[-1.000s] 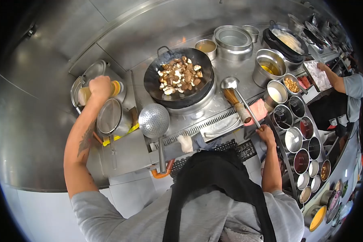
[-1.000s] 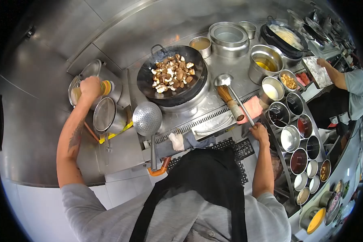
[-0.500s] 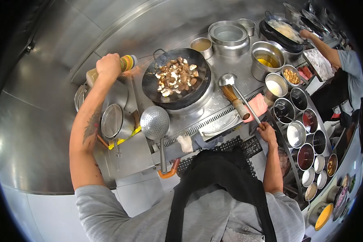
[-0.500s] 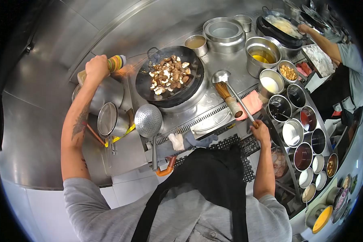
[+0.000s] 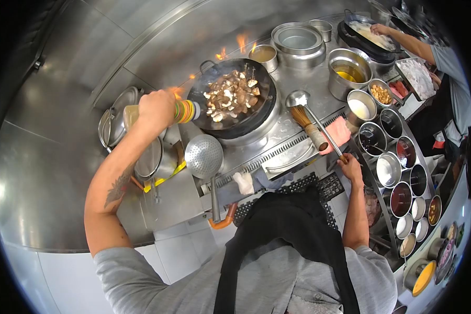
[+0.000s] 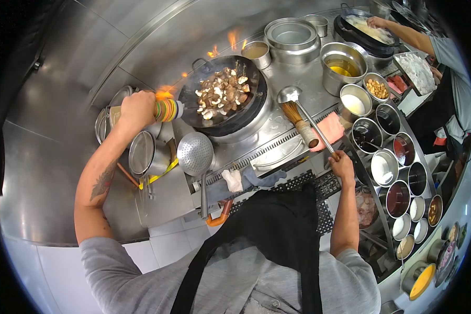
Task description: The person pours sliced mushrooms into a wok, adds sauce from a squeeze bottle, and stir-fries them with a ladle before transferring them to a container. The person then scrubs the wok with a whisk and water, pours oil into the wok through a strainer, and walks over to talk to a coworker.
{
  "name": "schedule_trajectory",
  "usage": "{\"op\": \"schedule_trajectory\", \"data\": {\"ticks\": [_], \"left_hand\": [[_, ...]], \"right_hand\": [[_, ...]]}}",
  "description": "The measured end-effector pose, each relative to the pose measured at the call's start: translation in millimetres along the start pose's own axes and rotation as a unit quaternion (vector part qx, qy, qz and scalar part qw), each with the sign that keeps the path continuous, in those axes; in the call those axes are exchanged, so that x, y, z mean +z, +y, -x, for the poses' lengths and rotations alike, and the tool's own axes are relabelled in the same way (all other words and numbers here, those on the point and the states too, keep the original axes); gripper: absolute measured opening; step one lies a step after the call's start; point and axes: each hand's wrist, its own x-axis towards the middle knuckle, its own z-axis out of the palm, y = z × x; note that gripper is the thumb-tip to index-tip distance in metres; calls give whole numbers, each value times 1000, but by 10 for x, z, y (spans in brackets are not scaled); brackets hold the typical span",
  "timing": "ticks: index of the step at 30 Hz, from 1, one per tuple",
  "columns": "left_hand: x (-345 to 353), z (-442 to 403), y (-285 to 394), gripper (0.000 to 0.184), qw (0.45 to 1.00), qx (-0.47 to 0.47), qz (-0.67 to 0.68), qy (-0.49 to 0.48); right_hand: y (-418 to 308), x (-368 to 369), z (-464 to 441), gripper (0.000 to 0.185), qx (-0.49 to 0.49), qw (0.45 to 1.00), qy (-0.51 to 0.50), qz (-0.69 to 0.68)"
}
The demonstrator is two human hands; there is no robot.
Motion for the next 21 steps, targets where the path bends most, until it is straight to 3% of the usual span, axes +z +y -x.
{"op": "schedule_trajectory", "data": {"ticks": [8, 16, 19, 21], "left_hand": [[249, 90, -364, 15, 995, -82, 5, 53], [625, 77, -642, 27, 993, -117, -1, -9], [668, 230, -520, 15, 997, -73, -15, 10], [556, 248, -390, 16, 998, -58, 10, 1]], "right_hand": [[-109, 31, -3, 50, 12, 1000, 6, 12], [-51, 72, -73, 50, 0, 1000, 12, 6], [-49, 99, -44, 50, -6, 1000, 24, 10], [-64, 100, -33, 50, -4, 999, 29, 15]]}}
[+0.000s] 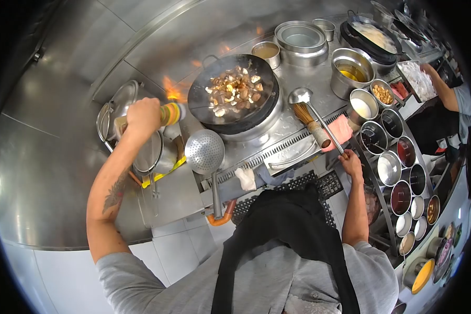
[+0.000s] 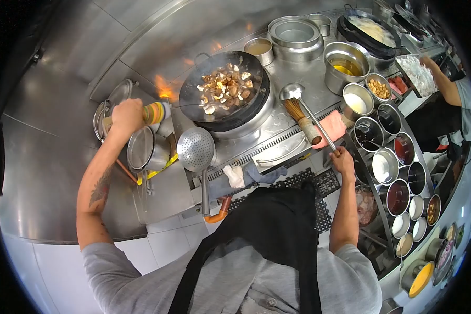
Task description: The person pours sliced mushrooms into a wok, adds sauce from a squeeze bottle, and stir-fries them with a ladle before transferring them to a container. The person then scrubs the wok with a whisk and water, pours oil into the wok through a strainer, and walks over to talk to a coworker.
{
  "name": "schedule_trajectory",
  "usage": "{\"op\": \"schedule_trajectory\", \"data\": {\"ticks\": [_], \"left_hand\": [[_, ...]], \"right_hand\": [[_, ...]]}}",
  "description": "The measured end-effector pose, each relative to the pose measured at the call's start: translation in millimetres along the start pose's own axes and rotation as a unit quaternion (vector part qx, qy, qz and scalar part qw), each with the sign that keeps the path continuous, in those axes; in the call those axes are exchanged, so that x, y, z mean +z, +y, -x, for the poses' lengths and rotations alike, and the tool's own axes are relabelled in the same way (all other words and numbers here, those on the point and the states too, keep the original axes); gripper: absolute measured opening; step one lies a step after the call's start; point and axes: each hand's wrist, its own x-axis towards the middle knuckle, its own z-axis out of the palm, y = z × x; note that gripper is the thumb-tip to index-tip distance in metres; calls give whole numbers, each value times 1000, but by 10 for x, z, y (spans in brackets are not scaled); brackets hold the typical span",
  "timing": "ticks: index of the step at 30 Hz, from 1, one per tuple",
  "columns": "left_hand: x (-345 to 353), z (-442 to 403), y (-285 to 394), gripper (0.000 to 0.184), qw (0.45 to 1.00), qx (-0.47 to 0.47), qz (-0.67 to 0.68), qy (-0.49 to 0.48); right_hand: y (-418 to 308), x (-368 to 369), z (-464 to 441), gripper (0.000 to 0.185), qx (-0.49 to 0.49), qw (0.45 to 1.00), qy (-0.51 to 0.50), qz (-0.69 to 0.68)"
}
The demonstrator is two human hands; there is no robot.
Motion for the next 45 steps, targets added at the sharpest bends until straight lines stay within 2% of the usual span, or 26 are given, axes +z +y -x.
{"op": "schedule_trajectory", "data": {"ticks": [2, 5, 7, 9, 10, 12, 16, 18, 19, 22, 24, 26, 28, 29, 31, 32, 33, 35, 37, 39, 41, 42, 44, 45], "left_hand": [[-115, 2, 155, 18, 999, 14, 27, -11], [-207, -258, 291, 20, 998, 28, 56, 29], [-184, -525, 332, 19, 997, 1, 38, 66], [-143, -742, 289, 18, 996, -19, 37, 74], [-108, -829, 244, 18, 995, -41, 36, 81], [-11, -918, 109, 19, 996, -39, 28, 79], [284, -934, -129, 19, 996, -84, -5, 37], [405, -835, -133, 19, 995, -95, -18, 30], [426, -715, -100, 19, 997, -78, -21, 18], [330, -352, 96, 18, 999, -34, -17, -24], [245, -249, 292, 18, 998, -6, -11, -55], [195, -251, 470, 31, 998, 24, 51, -34], [28, -337, 598, 30, 997, 2, 66, -35], [-25, -400, 619, 28, 996, -16, 82, -34], [60, -566, 545, 28, 997, -37, 68, -15], [122, -626, 486, 28, 997, -56, 57, 10], [151, -642, 421, 28, 996, -69, 50, -4], [298, -579, 292, 30, 997, -66, 33, -21], [202, -399, 324, 33, 997, -62, 17, -35], [-32, -169, 384, 28, 991, -54, 42, -117], [51, -184, 352, 36, 990, -78, 63, -98], [106, -187, 313, 43, 988, -103, 78, -78], [367, -289, 216, 44, 988, -116, 81, -58], [459, -326, 189, 45, 988, -127, 81, -35]], "right_hand": [[23, 35, -11, 50, -7, 1000, 5, 3], [0, 5, -9, 49, -25, 999, 20, 17], [-36, -12, 33, 48, -33, 999, 31, 27], [-44, -29, 92, 43, -78, 991, 97, 47], [-84, -53, 140, 43, -75, 991, 98, 45], [-167, -102, 268, 36, -91, 983, 161, -20], [-257, -158, 441, 34, -90, 983, 157, -29], [-230, -37, 482, 32, -65, 985, 86, -135], [-238, 39, 511, 31, -88, 986, 80, -113], [-311, 355, 568, 37, -64, 995, -51, -56], [-191, 913, 462, 45, -58, 986, -147, -54], [-114, 1554, 322, 53, -52, 966, -248, -53], [14, 2345, 239, 66, -65, 979, -193, -29], [-83, 2376, 266, 66, -67, 977, -198, -32], [-276, 2459, 359, 66, -5, 954, -298, -41], [-282, 2504, 387, 66, -5, 953, -300, -43], [-169, 2698, 403, 66, -10, 945, -327, -8], [-224, 2535, 489, 64, 6, 919, -391, 53], [-23, 2619, 543, 61, 9, 932, -356, 63], [123, 2745, 620, 59, 12, 944, -320, 77], [197, 2825, 661, 50, 26, 982, -172, -80], [102, 2738, 682, 50, 25, 982, -172, -75], [-204, 2512, 703, 41, 14, 980, -158, -124], [-190, 2632, 648, 37, -24, 981, -163, -104]]}}
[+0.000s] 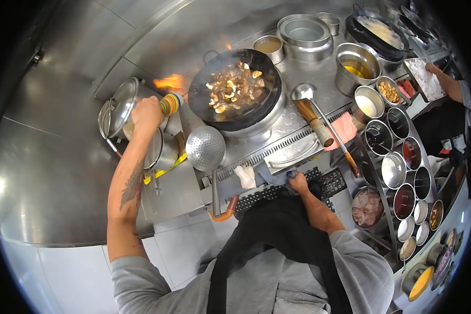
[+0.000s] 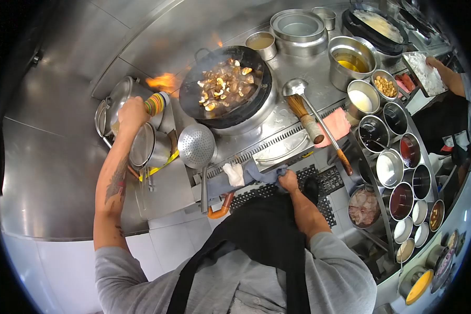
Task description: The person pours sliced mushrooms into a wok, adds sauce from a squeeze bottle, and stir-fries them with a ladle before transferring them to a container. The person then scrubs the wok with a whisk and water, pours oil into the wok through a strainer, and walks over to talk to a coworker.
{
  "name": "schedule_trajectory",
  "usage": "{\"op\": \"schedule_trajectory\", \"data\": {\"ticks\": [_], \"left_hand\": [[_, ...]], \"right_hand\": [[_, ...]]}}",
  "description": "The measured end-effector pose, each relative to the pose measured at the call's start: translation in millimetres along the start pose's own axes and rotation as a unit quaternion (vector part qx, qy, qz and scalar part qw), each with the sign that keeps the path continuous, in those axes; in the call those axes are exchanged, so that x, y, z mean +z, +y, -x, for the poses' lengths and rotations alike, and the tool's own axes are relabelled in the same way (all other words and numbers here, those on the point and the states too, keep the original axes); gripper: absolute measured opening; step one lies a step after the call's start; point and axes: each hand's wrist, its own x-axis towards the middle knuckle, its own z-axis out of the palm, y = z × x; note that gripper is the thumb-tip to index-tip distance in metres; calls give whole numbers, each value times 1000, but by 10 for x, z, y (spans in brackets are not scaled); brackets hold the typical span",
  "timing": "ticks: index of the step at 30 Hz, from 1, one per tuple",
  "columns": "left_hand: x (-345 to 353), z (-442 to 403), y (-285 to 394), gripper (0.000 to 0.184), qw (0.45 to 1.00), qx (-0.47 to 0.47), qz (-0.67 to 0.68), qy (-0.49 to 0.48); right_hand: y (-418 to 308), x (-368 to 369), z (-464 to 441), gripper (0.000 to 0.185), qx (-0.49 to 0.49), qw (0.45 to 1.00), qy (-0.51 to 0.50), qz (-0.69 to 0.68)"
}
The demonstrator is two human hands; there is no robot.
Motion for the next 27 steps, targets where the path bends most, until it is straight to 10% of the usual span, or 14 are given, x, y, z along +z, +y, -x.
{"op": "schedule_trajectory", "data": {"ticks": [7, 11, 14, 16, 18, 21, 27], "left_hand": [[276, -122, -109, 33, 998, -28, 43, -23], [413, 165, -150, 33, 997, 6, 56, -44], [557, 342, -182, 39, 996, -20, 78, -26], [486, 621, -148, 51, 985, -18, 147, -84], [1154, 481, -200, 57, 908, -36, 363, -209], [1556, 789, 268, 50, 596, -65, 775, -197], [130, 1196, 1754, 57, 485, 125, 863, 58]], "right_hand": [[-704, -468, 252, 51, -40, 960, -194, 198], [-611, -1221, 260, 58, -197, 934, 139, 264], [-617, -2034, 259, 44, -70, 859, 299, 410], [-401, -2331, 66, 39, 80, 906, 191, 369], [-352, -2538, -42, 38, 138, 935, 104, 311], [-345, -2693, 68, 30, -54, 973, 130, 185], [-454, -2940, 1308, 27, 2, 972, -35, -233]]}}
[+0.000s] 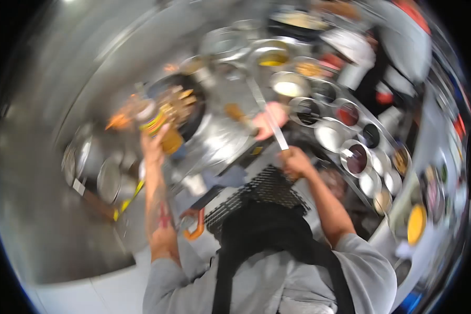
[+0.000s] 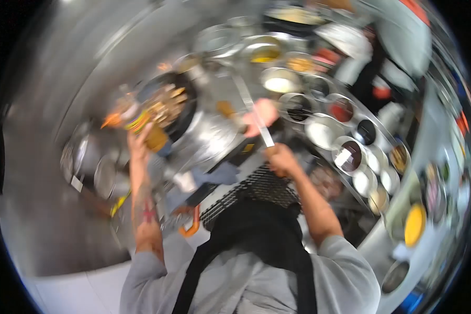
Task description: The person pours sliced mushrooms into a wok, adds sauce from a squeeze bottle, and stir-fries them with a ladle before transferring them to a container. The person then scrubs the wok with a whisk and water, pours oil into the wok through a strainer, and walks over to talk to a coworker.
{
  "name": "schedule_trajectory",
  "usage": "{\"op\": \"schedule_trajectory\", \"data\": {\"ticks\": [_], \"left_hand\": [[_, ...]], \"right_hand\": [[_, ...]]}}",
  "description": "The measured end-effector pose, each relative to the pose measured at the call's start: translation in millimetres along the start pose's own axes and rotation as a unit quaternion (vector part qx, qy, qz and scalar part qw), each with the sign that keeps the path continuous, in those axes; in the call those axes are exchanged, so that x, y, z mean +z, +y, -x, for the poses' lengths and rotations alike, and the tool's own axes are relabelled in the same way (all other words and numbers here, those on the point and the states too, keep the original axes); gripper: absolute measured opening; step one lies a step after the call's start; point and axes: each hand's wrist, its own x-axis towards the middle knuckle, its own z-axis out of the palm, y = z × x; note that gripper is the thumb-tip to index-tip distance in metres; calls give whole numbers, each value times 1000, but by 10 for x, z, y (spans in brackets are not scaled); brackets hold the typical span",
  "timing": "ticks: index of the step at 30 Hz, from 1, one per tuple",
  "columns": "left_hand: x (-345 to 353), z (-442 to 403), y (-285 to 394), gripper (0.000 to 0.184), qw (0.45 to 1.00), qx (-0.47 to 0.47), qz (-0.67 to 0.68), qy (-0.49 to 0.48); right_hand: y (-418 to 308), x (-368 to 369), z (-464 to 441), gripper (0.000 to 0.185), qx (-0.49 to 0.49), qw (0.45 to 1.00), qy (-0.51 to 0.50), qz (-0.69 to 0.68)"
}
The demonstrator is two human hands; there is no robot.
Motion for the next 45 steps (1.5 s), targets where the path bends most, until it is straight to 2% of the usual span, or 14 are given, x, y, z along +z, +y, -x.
{"op": "schedule_trajectory", "data": {"ticks": [3, 9, 16, 18, 23, 26, 28, 30, 31, 33, 34, 38, 42, 45], "left_hand": [[1580, 75, 418, 66, 962, -11, 159, -224], [4996, 1338, 704, 49, 777, -135, 393, -473], [7966, 2752, -271, 72, 952, 38, 8, -303], [8193, 2970, -324, 71, 959, 33, -141, -243], [8475, 2889, -998, 71, 873, -16, -202, -443], [8122, 2855, -460, 90, 833, -13, -164, -529], [7963, 2747, -499, 96, 821, 137, -158, -531], [7217, 2694, -104, 76, 889, 270, -3, -368], [6640, 2598, 265, 58, 870, 106, 180, -447], [5356, 2457, 700, 31, 909, 206, 158, -327], [4764, 2407, 651, 24, 920, 87, 136, -358], [2559, 2077, -288, 21, 963, 131, -177, -152], [215, 1916, -1214, 51, 786, 38, -614, 54], [-661, 1905, -1905, 66, 778, -188, -595, 74]], "right_hand": [[-117, -134, 859, 44, -68, 983, 148, 83], [319, -601, 2366, 28, 24, 996, 85, -22], [798, -387, 3555, 30, 59, 971, 231, 33], [610, -429, 3852, 33, 117, 968, 221, 9], [724, -404, 3966, 39, 124, 962, 241, -15], [712, -379, 3803, 36, 89, 972, 218, -17], [458, -497, 3559, 30, 167, 959, 182, -140], [525, -483, 3145, 22, 89, 957, 144, -235], [472, -532, 2918, 20, 80, 963, 134, -221], [389, -707, 2440, 17, 24, 971, 113, -208], [296, -816, 2184, 16, -21, 973, 94, -210], [-762, -1035, 971, 17, -17, 986, 130, -99], [-1379, -1310, -676, 28, -53, 965, 196, 163], [-1917, -1155, -1232, 24, -2, 927, 202, 316]]}}
